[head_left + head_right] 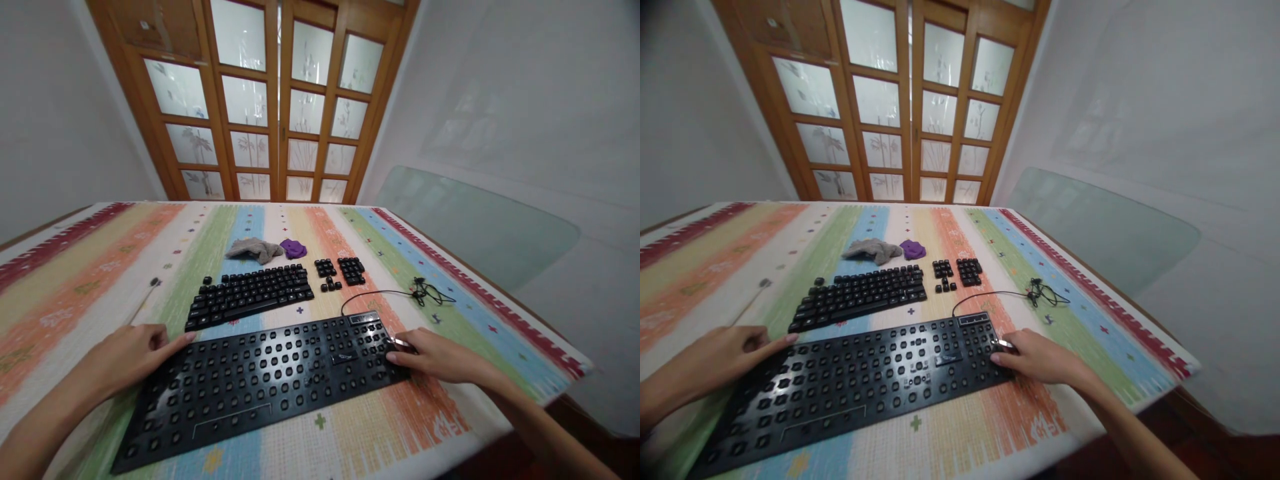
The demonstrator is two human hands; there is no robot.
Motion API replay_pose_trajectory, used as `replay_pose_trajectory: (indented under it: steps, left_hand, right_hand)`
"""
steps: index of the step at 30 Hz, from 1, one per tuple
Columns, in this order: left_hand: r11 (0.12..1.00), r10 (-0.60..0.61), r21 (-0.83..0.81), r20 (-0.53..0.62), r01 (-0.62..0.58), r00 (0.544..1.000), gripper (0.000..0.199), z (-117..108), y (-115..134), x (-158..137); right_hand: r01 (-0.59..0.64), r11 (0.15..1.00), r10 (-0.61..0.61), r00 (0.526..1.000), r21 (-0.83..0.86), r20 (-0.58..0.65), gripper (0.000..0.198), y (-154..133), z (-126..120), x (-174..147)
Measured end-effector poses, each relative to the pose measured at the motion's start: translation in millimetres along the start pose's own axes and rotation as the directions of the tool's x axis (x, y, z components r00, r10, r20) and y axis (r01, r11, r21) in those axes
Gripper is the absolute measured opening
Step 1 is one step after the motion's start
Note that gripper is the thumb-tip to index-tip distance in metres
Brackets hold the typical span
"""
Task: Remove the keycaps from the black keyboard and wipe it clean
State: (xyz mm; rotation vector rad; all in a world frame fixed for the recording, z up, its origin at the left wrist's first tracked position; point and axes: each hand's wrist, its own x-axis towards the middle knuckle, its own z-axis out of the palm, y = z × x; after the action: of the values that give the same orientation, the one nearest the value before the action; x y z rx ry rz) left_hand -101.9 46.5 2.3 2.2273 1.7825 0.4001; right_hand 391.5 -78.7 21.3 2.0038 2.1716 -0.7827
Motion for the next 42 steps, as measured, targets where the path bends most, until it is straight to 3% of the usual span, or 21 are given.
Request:
replay_pose_trajectory:
  steps: [3, 10, 20, 35, 38, 42]
  left_hand:
    - [0.999, -0.041, 0.038, 0.171, 0.035, 0.984, 0.058, -6, 4, -4]
    - [0.946, -0.159, -0.196, 0.408, 0.256, 0.899, 0.059, -2, 8, -8]
    - [0.92, -0.134, -0.293, 0.386, 0.259, 0.913, 0.063, 8, 6, -7]
    - [0.928, -0.103, -0.294, 0.39, 0.23, 0.915, 0.063, 10, 7, -6]
    - [0.929, -0.108, -0.289, 0.39, 0.233, 0.915, 0.064, 8, 10, -6]
    - [0.928, -0.115, -0.284, 0.398, 0.241, 0.91, 0.066, 8, 12, -5]
  right_hand:
    - [-0.018, 0.998, 0.017, 1.0, -0.052, -0.01, 0.035, 0, 1, -2]
    - [-0.087, 0.988, 0.07, 0.989, -0.127, -0.133, 0.028, 2, 12, 3]
    - [-0.116, 0.969, 0.069, 0.975, -0.218, -0.212, 0.024, 4, 23, 2]
    - [-0.089, 0.982, 0.028, 0.94, -0.165, -0.339, 0.016, 16, 49, -3]
    - [-0.046, 0.984, -0.021, 0.932, -0.175, -0.362, 0.015, 18, 43, -3]
    - [0.02, 0.989, -0.083, 0.891, -0.143, -0.446, 0.021, 23, 13, 3]
